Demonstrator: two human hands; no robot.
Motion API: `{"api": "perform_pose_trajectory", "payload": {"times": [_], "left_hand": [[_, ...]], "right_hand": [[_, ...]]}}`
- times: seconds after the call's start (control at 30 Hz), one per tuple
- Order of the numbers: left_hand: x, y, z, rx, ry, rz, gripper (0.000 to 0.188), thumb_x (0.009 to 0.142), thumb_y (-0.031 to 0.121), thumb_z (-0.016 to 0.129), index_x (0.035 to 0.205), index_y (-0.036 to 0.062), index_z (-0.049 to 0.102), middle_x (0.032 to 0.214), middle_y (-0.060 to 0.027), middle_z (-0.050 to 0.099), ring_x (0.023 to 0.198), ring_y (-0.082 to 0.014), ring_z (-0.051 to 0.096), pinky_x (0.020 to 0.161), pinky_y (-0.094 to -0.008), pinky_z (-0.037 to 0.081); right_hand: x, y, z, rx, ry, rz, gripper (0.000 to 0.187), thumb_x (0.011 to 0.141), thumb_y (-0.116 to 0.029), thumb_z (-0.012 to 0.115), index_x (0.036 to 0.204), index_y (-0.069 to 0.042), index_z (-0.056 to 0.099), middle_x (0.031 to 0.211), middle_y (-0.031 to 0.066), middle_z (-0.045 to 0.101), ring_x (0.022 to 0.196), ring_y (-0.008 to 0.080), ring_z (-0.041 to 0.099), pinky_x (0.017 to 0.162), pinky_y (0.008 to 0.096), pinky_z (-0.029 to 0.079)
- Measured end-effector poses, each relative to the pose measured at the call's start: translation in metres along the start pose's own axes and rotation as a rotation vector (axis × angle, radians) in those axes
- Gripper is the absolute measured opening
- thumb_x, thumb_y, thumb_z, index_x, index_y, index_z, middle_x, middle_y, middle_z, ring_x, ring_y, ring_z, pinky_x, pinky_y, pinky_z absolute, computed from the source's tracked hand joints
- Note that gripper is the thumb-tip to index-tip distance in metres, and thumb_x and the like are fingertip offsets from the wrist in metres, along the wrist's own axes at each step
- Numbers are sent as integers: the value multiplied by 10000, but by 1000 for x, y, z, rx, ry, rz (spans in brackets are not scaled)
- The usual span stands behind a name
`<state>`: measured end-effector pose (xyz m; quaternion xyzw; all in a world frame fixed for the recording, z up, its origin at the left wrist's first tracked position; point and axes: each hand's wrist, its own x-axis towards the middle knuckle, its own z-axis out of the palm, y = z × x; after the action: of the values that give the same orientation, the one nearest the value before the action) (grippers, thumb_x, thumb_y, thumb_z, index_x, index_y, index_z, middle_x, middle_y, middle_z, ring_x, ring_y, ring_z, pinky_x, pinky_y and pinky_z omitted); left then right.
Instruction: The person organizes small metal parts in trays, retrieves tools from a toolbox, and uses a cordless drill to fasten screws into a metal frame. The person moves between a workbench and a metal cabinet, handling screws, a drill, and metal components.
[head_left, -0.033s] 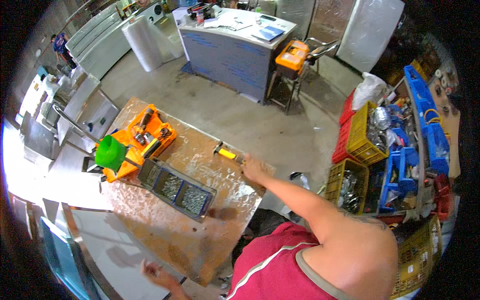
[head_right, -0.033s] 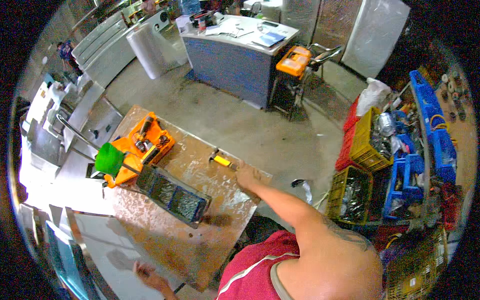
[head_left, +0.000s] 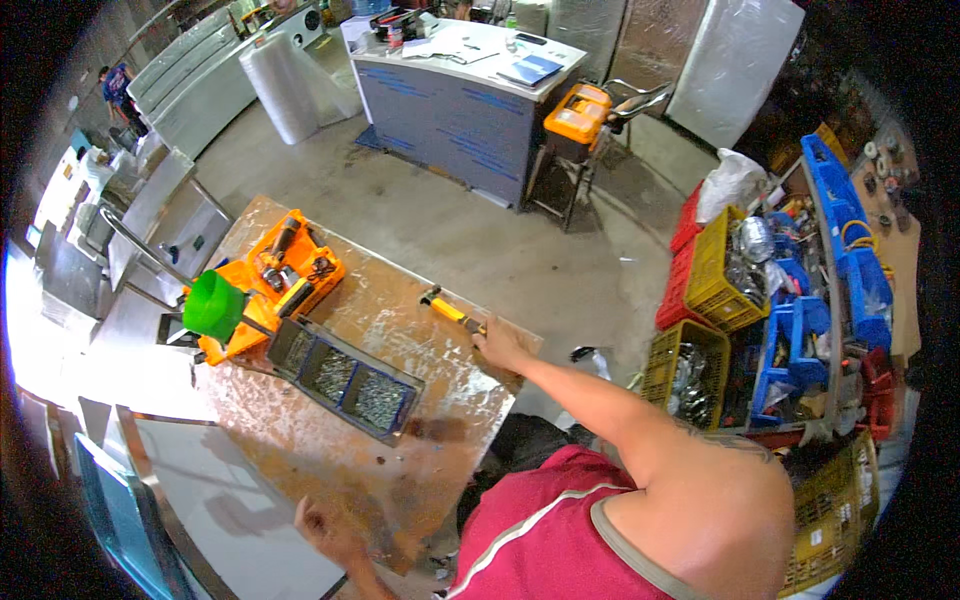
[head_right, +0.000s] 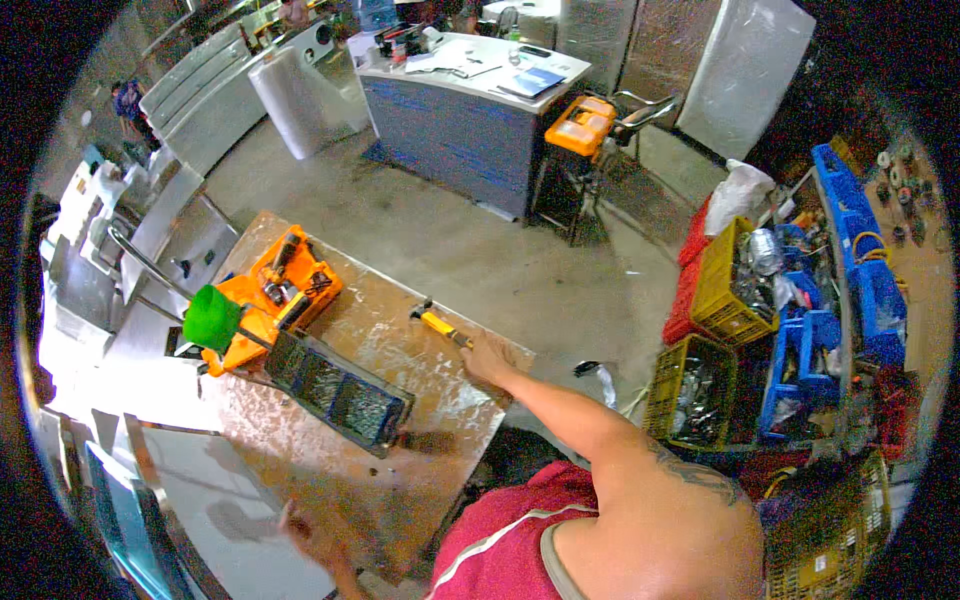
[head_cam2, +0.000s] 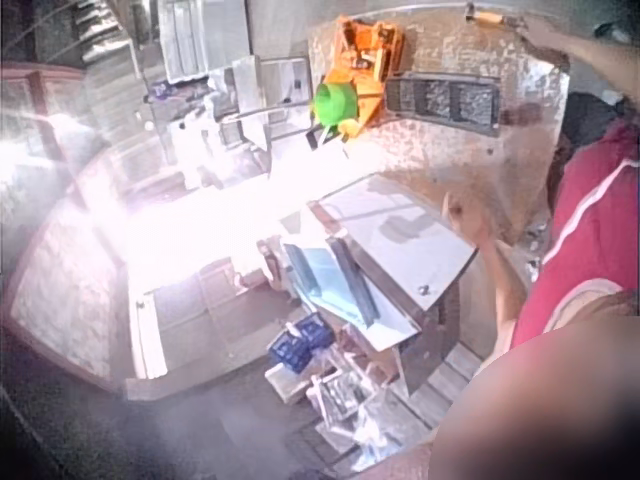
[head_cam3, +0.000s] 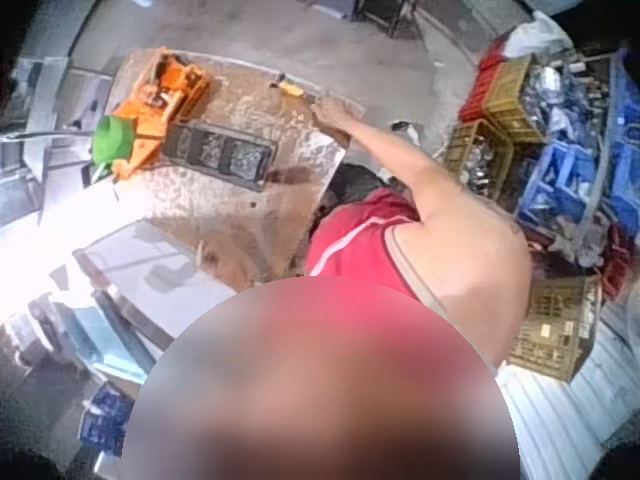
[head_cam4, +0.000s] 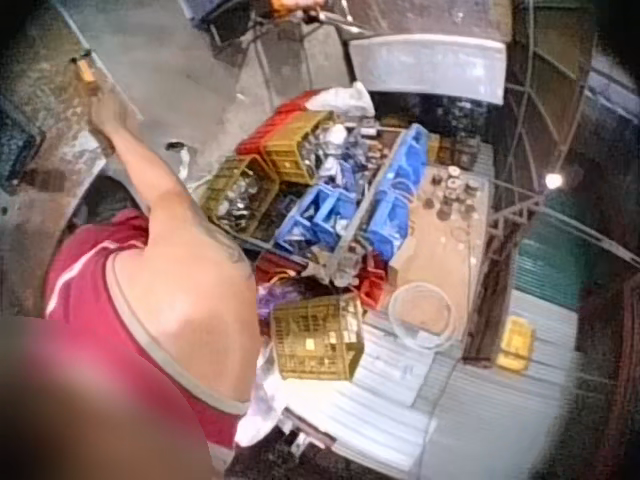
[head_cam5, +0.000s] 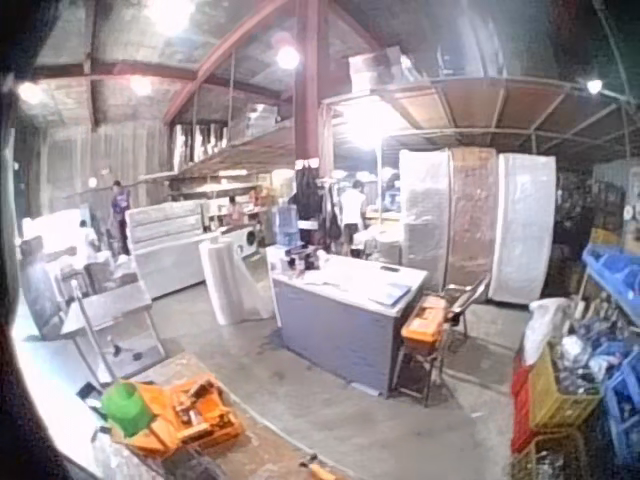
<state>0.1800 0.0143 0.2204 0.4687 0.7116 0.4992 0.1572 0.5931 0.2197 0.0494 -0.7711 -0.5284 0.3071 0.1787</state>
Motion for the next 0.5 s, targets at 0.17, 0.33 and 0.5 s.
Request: {"api": "perform_pose_trajectory", "payload": {"times": [0.17, 0.33, 0.5], "left_hand": [[-36, 74, 136, -4, -641, 422, 162, 868, 85, 722, 1015, 16, 713, 856, -135, 702, 721, -270, 678, 670, -348, 540], [-42, 140, 261, 12, -959, 107, 192, 945, 147, 664, 1081, 19, 706, 995, -167, 732, 811, -246, 715, 747, -336, 553], [-39, 178, 438, 52, -1101, 250, 245, 950, 171, 649, 1152, 41, 693, 979, -191, 722, 884, -293, 720, 788, -369, 544]], "right_hand": [[-46, 39, -41, 561, 78, -2, 501, 869, -415, 747, 1128, -3, 628, 962, 135, 693, 890, 214, 634, 793, 382, 506], [-12, 149, -129, 421, 306, 168, 390, 811, -360, 768, 1017, -50, 653, 847, 164, 693, 791, 305, 672, 735, 445, 515], [20, 289, -189, 362, 422, 348, 340, 834, -380, 736, 950, -65, 684, 823, 188, 700, 792, 381, 685, 709, 483, 517]]}}
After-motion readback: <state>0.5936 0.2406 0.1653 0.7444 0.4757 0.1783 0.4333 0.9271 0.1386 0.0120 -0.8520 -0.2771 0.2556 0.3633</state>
